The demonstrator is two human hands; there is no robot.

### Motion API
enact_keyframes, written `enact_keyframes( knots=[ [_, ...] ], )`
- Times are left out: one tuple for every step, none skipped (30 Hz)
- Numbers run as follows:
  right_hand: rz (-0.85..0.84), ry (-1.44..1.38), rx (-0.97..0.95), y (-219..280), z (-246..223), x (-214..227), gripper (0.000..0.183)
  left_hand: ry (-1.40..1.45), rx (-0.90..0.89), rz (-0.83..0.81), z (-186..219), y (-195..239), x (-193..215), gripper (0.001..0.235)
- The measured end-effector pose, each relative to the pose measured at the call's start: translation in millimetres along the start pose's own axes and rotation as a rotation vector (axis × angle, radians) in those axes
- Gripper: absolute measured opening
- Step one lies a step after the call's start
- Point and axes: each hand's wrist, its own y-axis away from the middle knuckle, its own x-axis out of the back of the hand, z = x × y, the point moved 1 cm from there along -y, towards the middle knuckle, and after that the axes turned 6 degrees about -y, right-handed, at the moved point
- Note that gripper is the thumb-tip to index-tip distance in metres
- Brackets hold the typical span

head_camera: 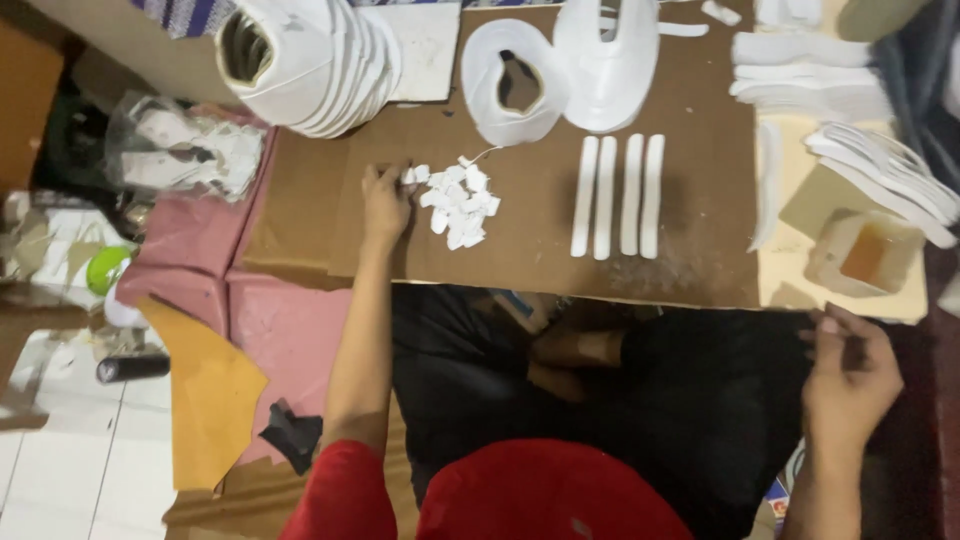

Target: The person handles white shoe parts, inspecting the interior and exterior surfaces. They then pick up long white strips and smaller white pieces, arranging them on the table.

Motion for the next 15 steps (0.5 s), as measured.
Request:
enact_keyframes(
  knots=[
    [0.006, -0.014, -0.031, -1.0, 1.3, -0.5, 0.015, -0.037, -0.087, 0.045, -2.9, -4.0, -0.1, 0.038],
    [0.011, -0.021, -0.063, -1.0, 1.7, 2.4, 0.014, -0.068, -0.171, 0.087, -4.8, -5.3, -3.0, 0.041],
    [0.031, -0.009, -0.064, 1.5, -9.9, 6.7, 0.014, -0.052, -0.184, 0.076, 3.6, -9.7, -4.6, 0.041],
    [0.013, -0.01, -0.064, 4.0, -20.2, 4.8, 0.015, -0.027, -0.094, 0.013, 5.2, -11.2, 1.2, 0.031],
    [-0.006, -0.01, -0.064, 6.6, -30.8, 2.6, 0.018, -0.003, -0.004, -0.05, 6.5, -12.8, 7.4, 0.025],
    [-0.002, -0.015, -0.063, 9.0, -33.5, 4.2, 0.018, -0.005, -0.01, -0.048, 12.3, -10.1, 13.5, 0.025],
    [-0.003, 0.005, -0.065, 11.4, -36.1, 5.7, 0.019, 0.0, 0.016, -0.035, 17.8, -7.4, 19.7, 0.023],
    [0.001, 0.033, -0.07, 15.4, -39.3, 10.4, 0.021, 0.011, 0.04, -0.028, 24.7, -3.6, 21.3, 0.024],
    [0.01, 0.036, -0.07, 14.4, -31.0, 9.2, 0.021, 0.015, 0.033, -0.033, 28.1, 4.6, 33.8, 0.024],
    [0.014, 0.056, -0.06, 17.0, -23.0, 14.0, 0.02, 0.016, 0.036, 0.067, 34.7, 12.0, 39.7, 0.016],
    [0.018, 0.076, -0.049, 18.4, -13.9, 19.1, 0.019, 0.018, 0.039, 0.167, 41.4, 18.5, 44.5, 0.011],
    [0.056, 0.102, -0.066, 16.0, -18.9, 19.5, 0.019, 0.042, 0.016, 0.13, 61.2, 28.8, 46.8, 0.011],
    [0.051, 0.201, 0.028, 12.5, -24.1, 19.3, 0.019, 0.118, 0.034, 0.09, 79.1, 38.4, 50.3, 0.008],
    [0.031, 0.304, 0.12, 8.1, -28.9, 19.7, 0.019, 0.192, 0.061, 0.051, 94.3, 52.4, 56.3, 0.008],
    [0.056, 0.334, 0.102, 7.5, -28.9, 22.9, 0.019, 0.213, 0.049, 0.016, 125.1, 71.1, 47.3, 0.008]
  ],
)
